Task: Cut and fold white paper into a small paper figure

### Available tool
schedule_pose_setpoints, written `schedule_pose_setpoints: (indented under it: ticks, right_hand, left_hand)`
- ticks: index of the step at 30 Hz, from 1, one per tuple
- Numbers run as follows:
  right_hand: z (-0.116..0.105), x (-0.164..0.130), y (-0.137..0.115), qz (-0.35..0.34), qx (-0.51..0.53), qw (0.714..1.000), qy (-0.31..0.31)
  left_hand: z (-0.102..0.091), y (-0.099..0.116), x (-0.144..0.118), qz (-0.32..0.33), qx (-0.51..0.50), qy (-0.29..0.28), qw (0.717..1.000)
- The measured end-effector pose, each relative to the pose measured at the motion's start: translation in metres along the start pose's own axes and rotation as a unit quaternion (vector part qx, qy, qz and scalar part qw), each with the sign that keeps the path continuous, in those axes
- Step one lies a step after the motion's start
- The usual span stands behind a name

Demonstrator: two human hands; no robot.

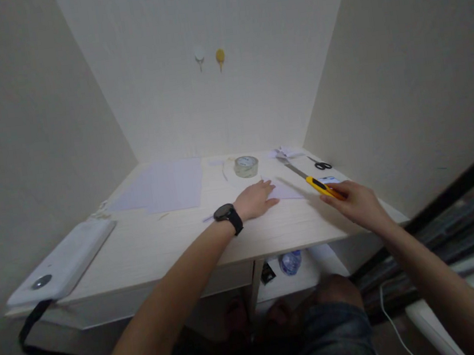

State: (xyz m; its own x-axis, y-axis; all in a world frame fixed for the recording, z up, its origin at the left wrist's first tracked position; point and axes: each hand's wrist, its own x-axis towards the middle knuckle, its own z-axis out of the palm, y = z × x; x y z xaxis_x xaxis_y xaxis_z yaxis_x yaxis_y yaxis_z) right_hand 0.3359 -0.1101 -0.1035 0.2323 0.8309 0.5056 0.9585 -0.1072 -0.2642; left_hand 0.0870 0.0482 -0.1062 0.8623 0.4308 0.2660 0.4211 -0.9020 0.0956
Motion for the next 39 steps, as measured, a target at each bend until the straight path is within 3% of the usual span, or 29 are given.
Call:
schedule_pose_setpoints:
  ticks: [3, 8, 15, 29, 32, 35, 39]
  right_hand:
    - [0.021, 0.028, -0.014, 0.048, -0.058, 0.997, -0.036]
    - [0.053, 0.062, -0.028, 0.056, -0.122, 0.985, -0.106]
    - [0.075, 0.081, -0.03, 0.06, -0.15, 0.978, -0.131]
    - [0.075, 0.071, -0.036, 0.061, -0.151, 0.979, -0.122]
    - [0.069, 0.065, -0.041, 0.052, -0.15, 0.984, -0.082]
    - [0.06, 0.057, -0.051, -0.006, -0.104, 0.994, -0.036]
    - [0.048, 0.048, -0.067, -0.097, 0.033, 0.981, -0.163]
  left_hand:
    - [0.006, 0.007, 0.002, 0.007, 0.05, -0.023, 0.998]
    - [-0.009, 0.014, -0.017, 0.03, 0.133, -0.028, 0.99]
    - [-0.017, 0.029, -0.053, 0.077, 0.187, -0.034, 0.979]
    - [-0.027, 0.051, -0.079, 0.069, 0.193, -0.039, 0.978]
    - [-0.027, 0.052, -0.082, 0.073, 0.163, -0.012, 0.984]
    - [-0.028, 0.052, -0.087, 0.09, 0.112, 0.0, 0.99]
    - [-0.027, 0.047, -0.09, 0.072, 0.067, -0.005, 0.995]
